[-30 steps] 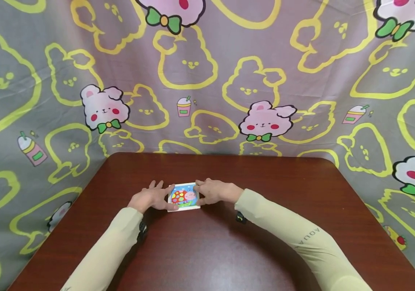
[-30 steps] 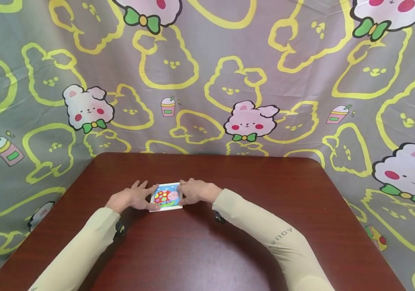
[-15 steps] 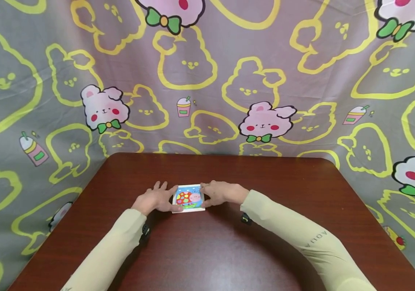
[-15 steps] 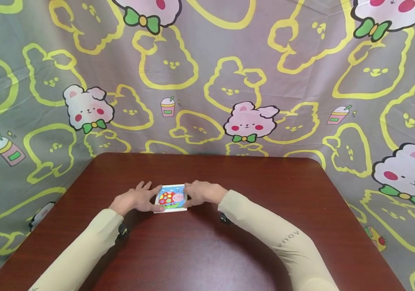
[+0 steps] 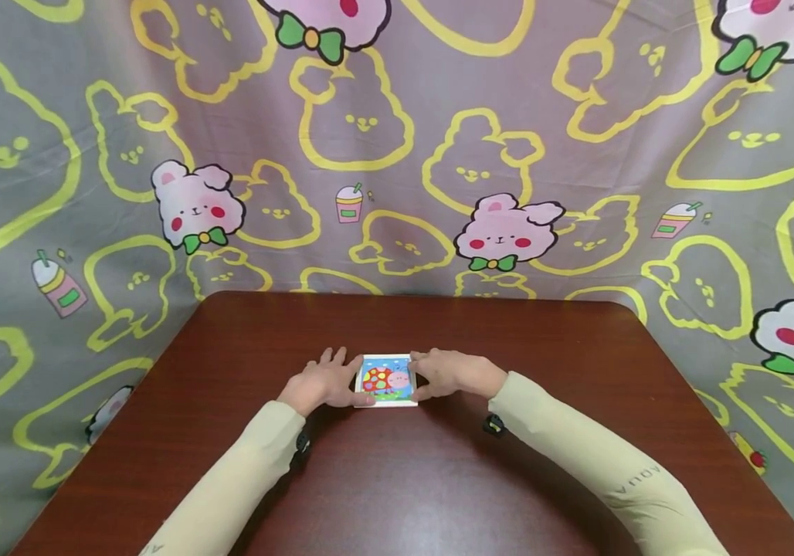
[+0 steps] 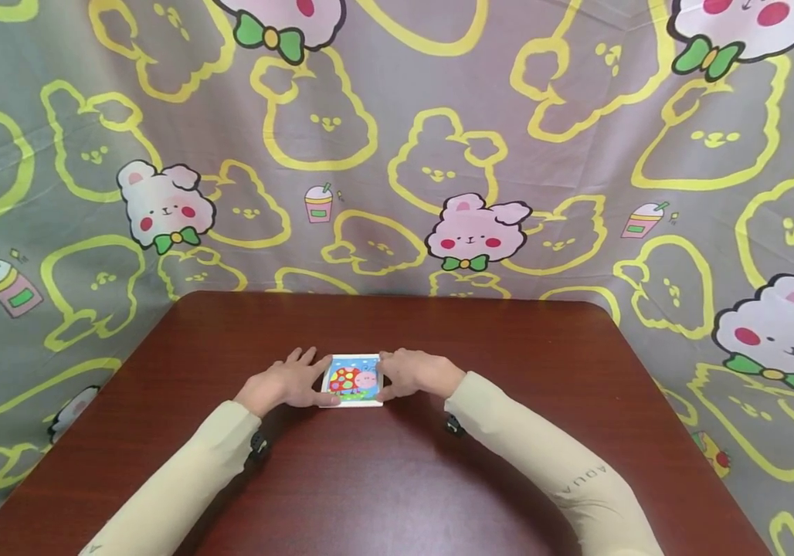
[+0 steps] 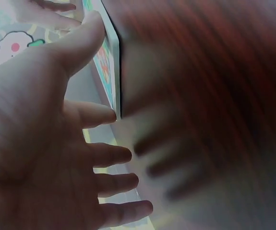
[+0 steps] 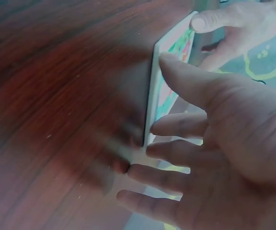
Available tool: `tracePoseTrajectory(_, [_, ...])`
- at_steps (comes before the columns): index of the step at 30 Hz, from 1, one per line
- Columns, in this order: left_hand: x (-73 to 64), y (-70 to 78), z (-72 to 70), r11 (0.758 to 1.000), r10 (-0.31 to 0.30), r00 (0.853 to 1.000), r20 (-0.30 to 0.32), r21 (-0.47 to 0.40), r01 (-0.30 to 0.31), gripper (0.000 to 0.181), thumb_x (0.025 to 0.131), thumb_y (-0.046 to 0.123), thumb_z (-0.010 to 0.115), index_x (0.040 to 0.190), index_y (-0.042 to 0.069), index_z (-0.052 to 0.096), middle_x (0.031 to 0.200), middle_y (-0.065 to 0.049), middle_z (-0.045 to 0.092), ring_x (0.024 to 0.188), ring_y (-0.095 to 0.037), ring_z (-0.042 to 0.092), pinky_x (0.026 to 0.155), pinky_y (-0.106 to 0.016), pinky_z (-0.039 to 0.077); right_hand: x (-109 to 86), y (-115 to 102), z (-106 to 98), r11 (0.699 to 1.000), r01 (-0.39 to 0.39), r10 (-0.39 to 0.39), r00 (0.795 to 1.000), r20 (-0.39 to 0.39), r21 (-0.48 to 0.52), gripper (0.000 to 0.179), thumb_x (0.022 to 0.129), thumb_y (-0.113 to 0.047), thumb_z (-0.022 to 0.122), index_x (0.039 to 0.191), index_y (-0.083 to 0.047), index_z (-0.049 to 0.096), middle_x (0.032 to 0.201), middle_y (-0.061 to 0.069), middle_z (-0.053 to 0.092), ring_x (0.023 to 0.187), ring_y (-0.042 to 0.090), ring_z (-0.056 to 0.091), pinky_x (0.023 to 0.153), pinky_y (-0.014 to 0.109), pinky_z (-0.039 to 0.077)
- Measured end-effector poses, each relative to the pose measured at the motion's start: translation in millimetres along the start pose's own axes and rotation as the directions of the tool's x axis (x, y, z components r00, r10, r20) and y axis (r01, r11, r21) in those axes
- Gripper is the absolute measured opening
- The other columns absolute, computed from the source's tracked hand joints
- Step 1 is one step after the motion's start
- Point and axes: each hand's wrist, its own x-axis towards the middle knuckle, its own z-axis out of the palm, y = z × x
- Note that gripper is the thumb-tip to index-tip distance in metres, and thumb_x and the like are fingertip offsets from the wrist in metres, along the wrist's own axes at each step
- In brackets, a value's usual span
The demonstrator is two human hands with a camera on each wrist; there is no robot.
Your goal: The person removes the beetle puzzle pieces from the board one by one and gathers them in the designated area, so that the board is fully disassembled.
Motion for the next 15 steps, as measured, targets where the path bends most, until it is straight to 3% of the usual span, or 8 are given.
tracePoseTrajectory(5, [4.3, 16.2, 3.9, 0.999, 0.045, 0.999, -0.01, 0.002, -0.045, 0.093, 0.084, 0.065, 0.063, 0.155, 0.017, 0.03, 0.16, -0.021, 0.025, 0.148, -0.044, 0.021, 0.115, -0.06, 0.028, -17.4, 9, 1, 0.998, -0.039, 0.038, 0.999, 0.02, 0.045, 0.065, 0.086, -0.045, 0.073, 0.14, -0.015, 0.054, 0.157, 0.008, 0.038, 0.124, 0.025, 0.052, 0.1, 0.039, 0.047])
tracePoseTrajectory(15, [6.5, 35.3, 12.0, 0.997, 0.077, 0.997, -0.019, 0.016, -0.076, 0.095, 0.082, 0.069, 0.062, 0.156, 0.019, 0.029, 0.162, -0.019, 0.023, 0.149, -0.042, 0.022, 0.116, -0.057, 0.028, -41.5, 18, 7, 0.991, -0.079, 0.077, 0.997, 0.026, 0.108, 0.069, 0.082, -0.045, 0.076, 0.14, -0.014, 0.054, 0.157, 0.009, 0.037, 0.122, 0.027, 0.051, 0.096, 0.042, 0.047])
